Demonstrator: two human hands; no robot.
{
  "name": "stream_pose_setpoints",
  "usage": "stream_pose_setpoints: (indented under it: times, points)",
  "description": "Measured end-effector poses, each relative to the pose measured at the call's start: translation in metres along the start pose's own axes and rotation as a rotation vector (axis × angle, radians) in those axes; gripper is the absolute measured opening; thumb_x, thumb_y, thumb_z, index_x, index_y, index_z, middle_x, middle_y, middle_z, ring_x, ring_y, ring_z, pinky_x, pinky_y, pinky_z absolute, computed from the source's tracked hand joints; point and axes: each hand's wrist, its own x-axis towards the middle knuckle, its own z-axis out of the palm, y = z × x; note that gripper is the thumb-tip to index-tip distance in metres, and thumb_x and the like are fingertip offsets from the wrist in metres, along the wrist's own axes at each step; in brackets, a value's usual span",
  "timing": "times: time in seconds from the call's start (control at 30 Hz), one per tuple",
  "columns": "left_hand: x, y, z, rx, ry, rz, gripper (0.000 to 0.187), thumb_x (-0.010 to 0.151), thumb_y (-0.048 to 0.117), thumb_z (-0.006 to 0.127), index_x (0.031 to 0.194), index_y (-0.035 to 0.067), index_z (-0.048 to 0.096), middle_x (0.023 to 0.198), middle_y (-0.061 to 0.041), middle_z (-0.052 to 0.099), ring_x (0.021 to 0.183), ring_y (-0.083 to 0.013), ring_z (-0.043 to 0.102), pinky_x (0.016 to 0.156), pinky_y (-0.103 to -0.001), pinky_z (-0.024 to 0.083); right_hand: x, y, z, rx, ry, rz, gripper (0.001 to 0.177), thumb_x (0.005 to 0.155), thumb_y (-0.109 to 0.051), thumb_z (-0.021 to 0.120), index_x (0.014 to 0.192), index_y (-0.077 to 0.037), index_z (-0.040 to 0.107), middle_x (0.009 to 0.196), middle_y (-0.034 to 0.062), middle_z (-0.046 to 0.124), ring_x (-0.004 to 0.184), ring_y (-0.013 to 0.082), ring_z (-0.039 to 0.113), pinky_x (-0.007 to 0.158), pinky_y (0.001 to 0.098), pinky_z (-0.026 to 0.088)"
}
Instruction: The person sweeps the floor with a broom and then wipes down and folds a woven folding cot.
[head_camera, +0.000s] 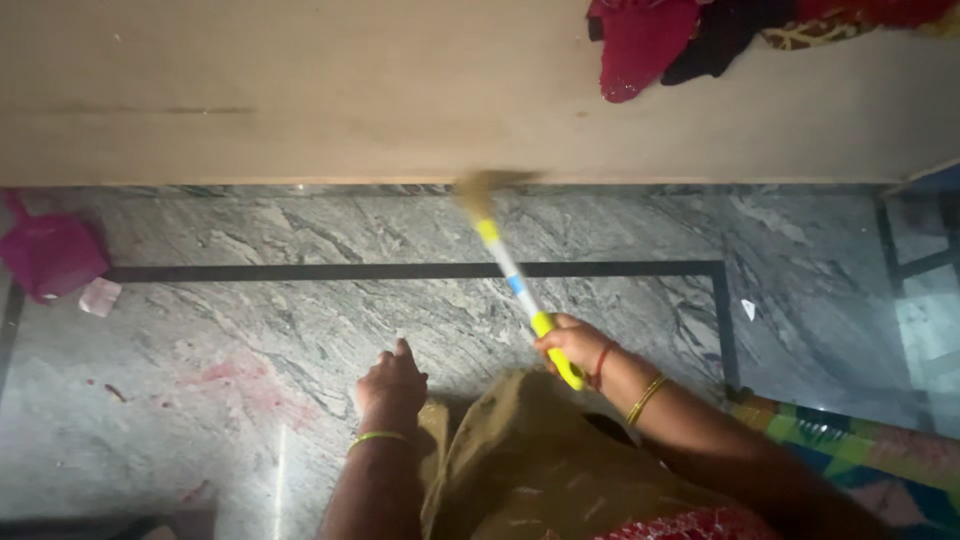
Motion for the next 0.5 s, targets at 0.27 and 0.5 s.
stream_pose_setpoints:
  times: [0.27, 0.5]
  points:
    - [0.005, 0.045, -0.004, 0.067, 0.065, 0.17, 0.079, 0.096, 0.047, 0.064, 0.159, 0.018, 0.026, 0.148, -0.012, 0.052, 0.129, -0.0308, 0.06, 0.103, -0.048, 0.051, -0.031, -0.026, -0.018, -0.219, -0.165, 0.036, 0.044, 0.083, -0.009, 0.072, 0.125, 0.0, 0.064, 0.088, 0.0107, 0.073, 0.063, 0.0178, 0.066, 0.053, 0.0314, 0.054]
    - [-0.016, 0.088, -0.015, 0.1, -0.004, 0.3, 0.077, 0.097, 0.044, 0.064, 0.159, 0.017, 0.025, 0.145, -0.015, 0.053, 0.129, -0.034, 0.058, 0.103, -0.05, 0.05, -0.012, -0.007, -0.249, 0.093, 0.173, 0.065, 0.024, 0.083, -0.019, 0.074, 0.097, 0.0, 0.071, 0.072, 0.0105, 0.067, 0.051, 0.0216, 0.061, 0.044, 0.0365, 0.048]
